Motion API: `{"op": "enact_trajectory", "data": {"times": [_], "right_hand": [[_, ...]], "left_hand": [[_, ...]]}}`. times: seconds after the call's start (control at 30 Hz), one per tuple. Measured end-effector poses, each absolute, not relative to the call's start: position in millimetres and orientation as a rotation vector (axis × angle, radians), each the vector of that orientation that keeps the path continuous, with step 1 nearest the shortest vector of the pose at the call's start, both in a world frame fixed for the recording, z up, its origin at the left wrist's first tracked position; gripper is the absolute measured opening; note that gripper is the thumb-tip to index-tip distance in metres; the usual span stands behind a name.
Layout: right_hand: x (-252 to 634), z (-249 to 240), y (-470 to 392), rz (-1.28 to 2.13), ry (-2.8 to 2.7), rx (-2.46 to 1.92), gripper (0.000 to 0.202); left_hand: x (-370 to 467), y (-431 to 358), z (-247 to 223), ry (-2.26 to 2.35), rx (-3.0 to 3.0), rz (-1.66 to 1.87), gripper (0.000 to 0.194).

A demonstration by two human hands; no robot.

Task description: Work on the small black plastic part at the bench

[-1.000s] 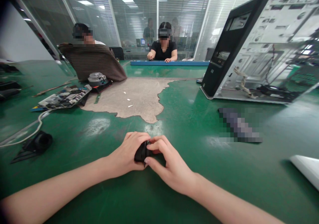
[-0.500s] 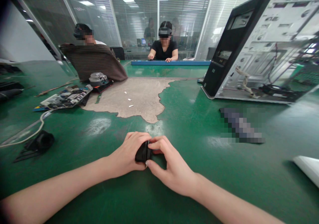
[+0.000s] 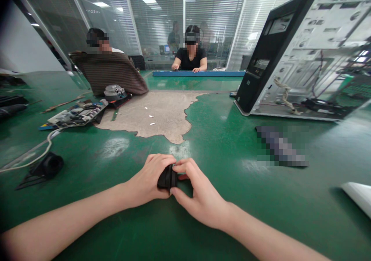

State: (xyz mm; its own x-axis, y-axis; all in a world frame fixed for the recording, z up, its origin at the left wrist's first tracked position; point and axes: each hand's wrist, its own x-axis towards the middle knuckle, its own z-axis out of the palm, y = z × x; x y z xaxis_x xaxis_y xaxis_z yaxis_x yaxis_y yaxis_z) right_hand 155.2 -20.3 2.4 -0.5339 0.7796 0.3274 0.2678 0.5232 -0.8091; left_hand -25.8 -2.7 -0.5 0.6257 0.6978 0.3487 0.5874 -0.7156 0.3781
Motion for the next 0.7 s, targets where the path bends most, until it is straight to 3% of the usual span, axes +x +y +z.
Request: {"op": "enact_trajectory", "data": {"times": [0.23, 0.43, 0.7], "right_hand": [[156.0, -3.9, -18.9, 0.937, -2.038, -0.826, 0.02], [153.6, -0.4, -18.9, 0.989, -2.018, -0.88, 0.035], [155.8, -0.4, -20.3, 0.942, -2.051, -0.832, 0.032]], "left_hand": [[-25.7, -2.1, -0.8, 1.049, 2.61, 0.708, 0.054], [-25.8, -2.2, -1.7, 1.057, 2.617, 0.711, 0.056], [-25.3, -2.5, -0.3, 1.046, 2.618, 0.702, 0.057]]}}
